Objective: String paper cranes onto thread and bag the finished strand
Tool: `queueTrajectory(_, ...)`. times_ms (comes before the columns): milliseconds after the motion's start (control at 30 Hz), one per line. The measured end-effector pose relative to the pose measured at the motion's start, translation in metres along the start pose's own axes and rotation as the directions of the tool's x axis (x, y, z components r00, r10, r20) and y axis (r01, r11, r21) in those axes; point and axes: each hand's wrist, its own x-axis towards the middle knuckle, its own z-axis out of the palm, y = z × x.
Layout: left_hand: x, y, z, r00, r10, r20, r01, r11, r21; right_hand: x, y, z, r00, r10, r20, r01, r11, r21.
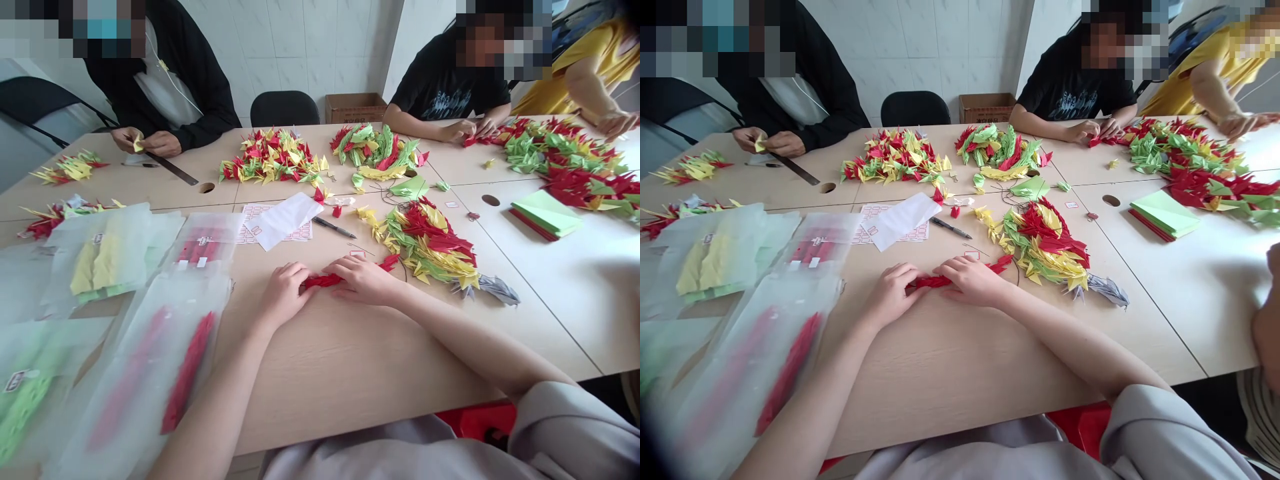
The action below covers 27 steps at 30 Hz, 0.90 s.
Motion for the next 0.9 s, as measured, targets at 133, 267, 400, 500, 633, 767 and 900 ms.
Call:
queueTrajectory(133, -0.004, -0.008, -0.002, 1.0, -0.005, -0.013, 0.004, 0.998, -0.056, 0.01, 0.002, 0.01, 1.0, 0.023, -0.01, -0.023, 0.999, -0.022)
queueTrajectory(267, -0.008, -0.013, -0.006, 0.999, -0.016, -0.027, 0.015, 1.0, -0.026, -0.012, 0.012, -0.006, 1.0, 0.025, -0.01, -0.025, 0.999, -0.023)
queueTrajectory(400, -0.006, -0.002, -0.012, 0.992, -0.021, -0.127, 0.023, 1.0, 0.02, -0.043, 0.02, -0.032, 0.998, 0.067, -0.019, -0.068, 0.995, -0.071)
queueTrajectory(500, 0.005, 0.017, -0.01, 0.991, 0.024, -0.128, -0.019, 0.999, 0.045, -0.054, 0.023, -0.04, 0.994, 0.1, -0.046, -0.103, 0.992, -0.072)
queueTrajectory(633, 0.023, 0.039, 0.008, 0.997, 0.054, -0.059, -0.05, 0.996, 0.072, -0.044, 0.021, -0.024, 0.994, 0.045, -0.098, -0.05, 0.997, -0.05)
queueTrajectory(767, 0.029, 0.041, 0.027, 0.998, 0.013, -0.066, -0.01, 0.999, 0.038, -0.031, 0.018, 0.006, 0.986, 0.011, -0.164, -0.019, 0.999, -0.047)
queueTrajectory(900, 0.026, 0.026, 0.029, 0.997, 0.06, -0.048, -0.061, 0.998, -0.017, -0.034, 0.021, 0.012, 0.976, 0.045, -0.211, -0.054, 0.998, -0.039)
